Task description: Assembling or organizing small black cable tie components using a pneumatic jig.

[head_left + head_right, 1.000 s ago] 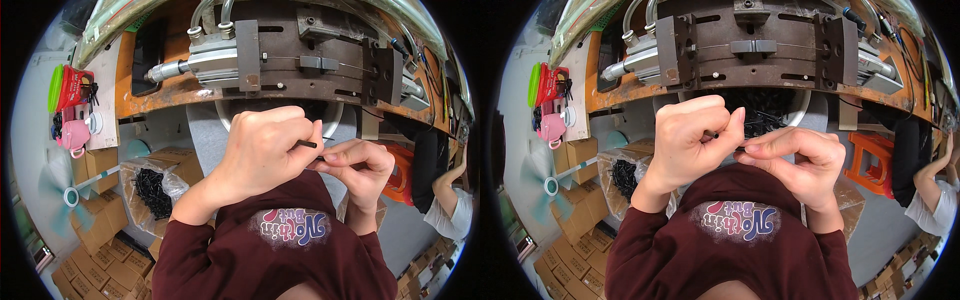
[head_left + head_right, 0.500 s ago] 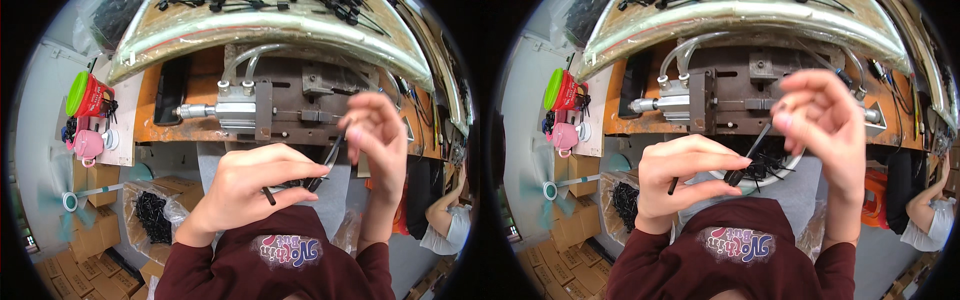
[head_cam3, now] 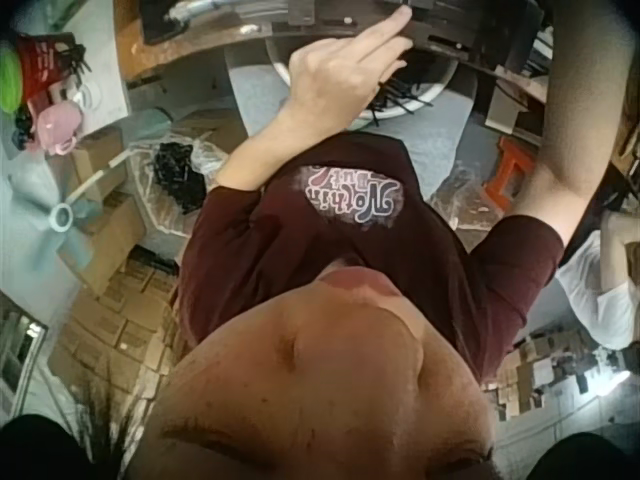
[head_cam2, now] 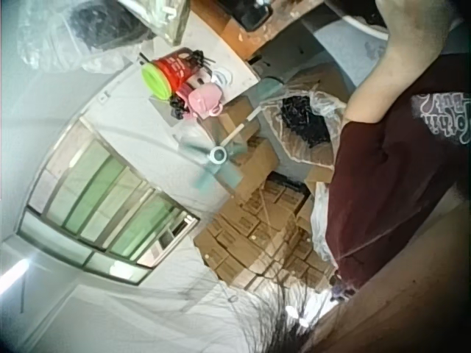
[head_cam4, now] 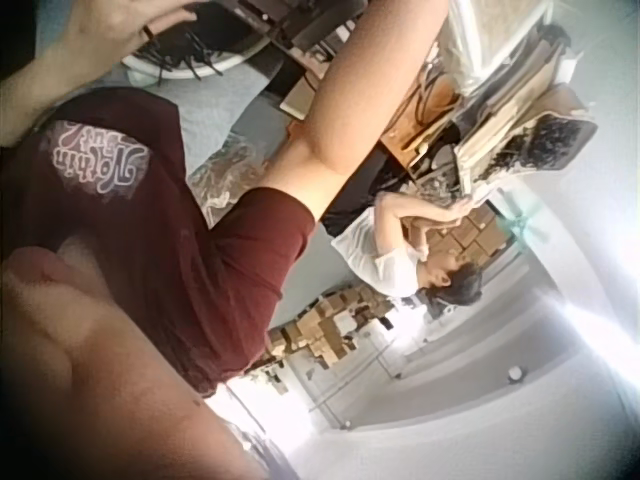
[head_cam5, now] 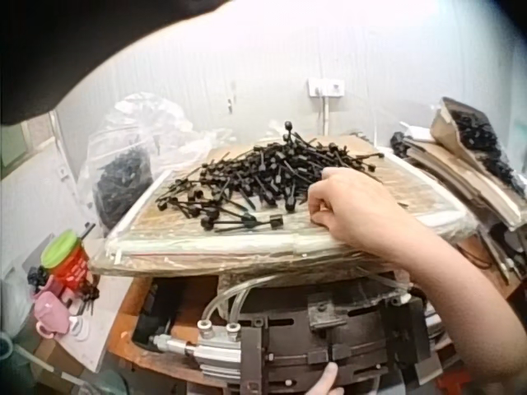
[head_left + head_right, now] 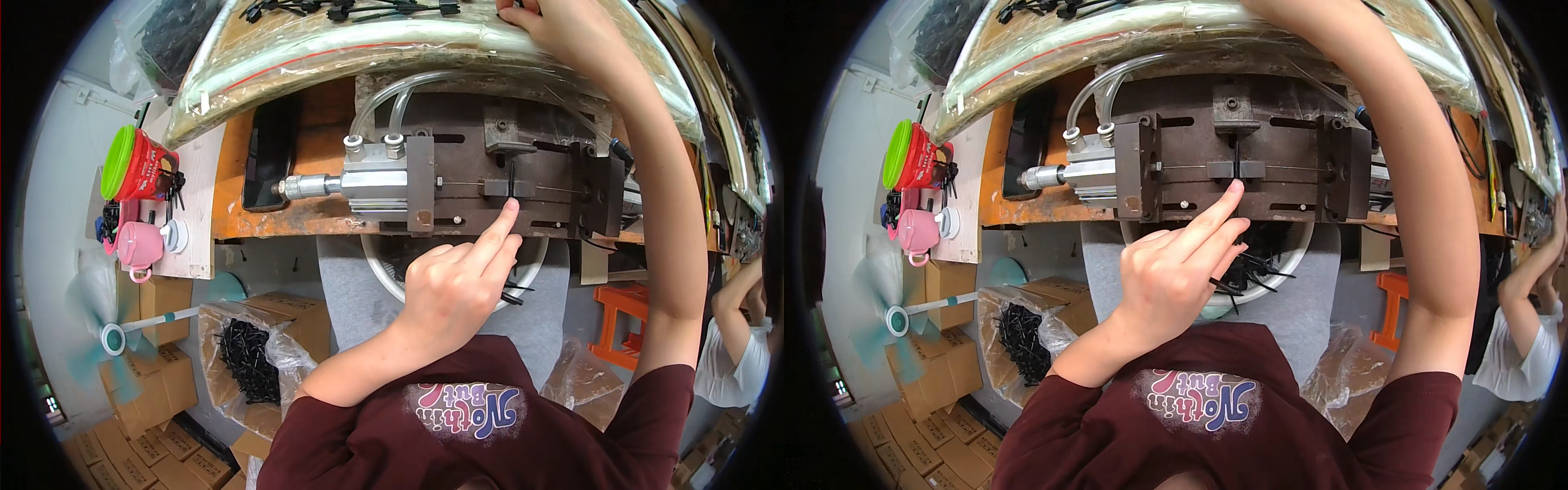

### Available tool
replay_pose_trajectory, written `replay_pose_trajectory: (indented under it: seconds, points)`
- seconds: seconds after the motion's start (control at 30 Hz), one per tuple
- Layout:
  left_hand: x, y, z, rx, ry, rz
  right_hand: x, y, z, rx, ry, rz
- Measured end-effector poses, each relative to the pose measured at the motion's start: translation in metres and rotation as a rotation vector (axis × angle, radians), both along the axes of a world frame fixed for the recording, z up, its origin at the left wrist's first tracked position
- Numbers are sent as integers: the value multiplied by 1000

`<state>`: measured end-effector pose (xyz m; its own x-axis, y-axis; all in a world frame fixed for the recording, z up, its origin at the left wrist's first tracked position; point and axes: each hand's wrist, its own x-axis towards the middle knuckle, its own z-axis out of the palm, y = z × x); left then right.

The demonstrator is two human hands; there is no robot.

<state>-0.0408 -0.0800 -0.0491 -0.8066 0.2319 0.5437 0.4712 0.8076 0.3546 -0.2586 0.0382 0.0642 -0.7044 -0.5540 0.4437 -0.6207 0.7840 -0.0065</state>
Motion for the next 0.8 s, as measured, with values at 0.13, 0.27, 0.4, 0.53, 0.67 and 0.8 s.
replay_pose_trajectory:
  seconds: [0.13, 0.27, 0.4, 0.53, 0.67, 0.8]
  points:
    - [-5, 3, -1, -56, 19, 40, 4, -1, -8, -77, -6, 42]
    - [-11, 2, 0, -53, -4, 25, 11, 0, -3, -162, -159, 48]
    - [-9, 1, 2, -69, -22, 38, 31, -7, 23, 20, -218, 3]
    - [-11, 2, 4, -44, -23, 30, 32, -1, 23, 116, -136, 24]
    - [-11, 2, 1, -54, -20, 44, 46, -1, 9, -41, -78, 17]
    - [-12, 3, 4, -36, -21, 17, 71, 19, 42, -590, -768, 113]
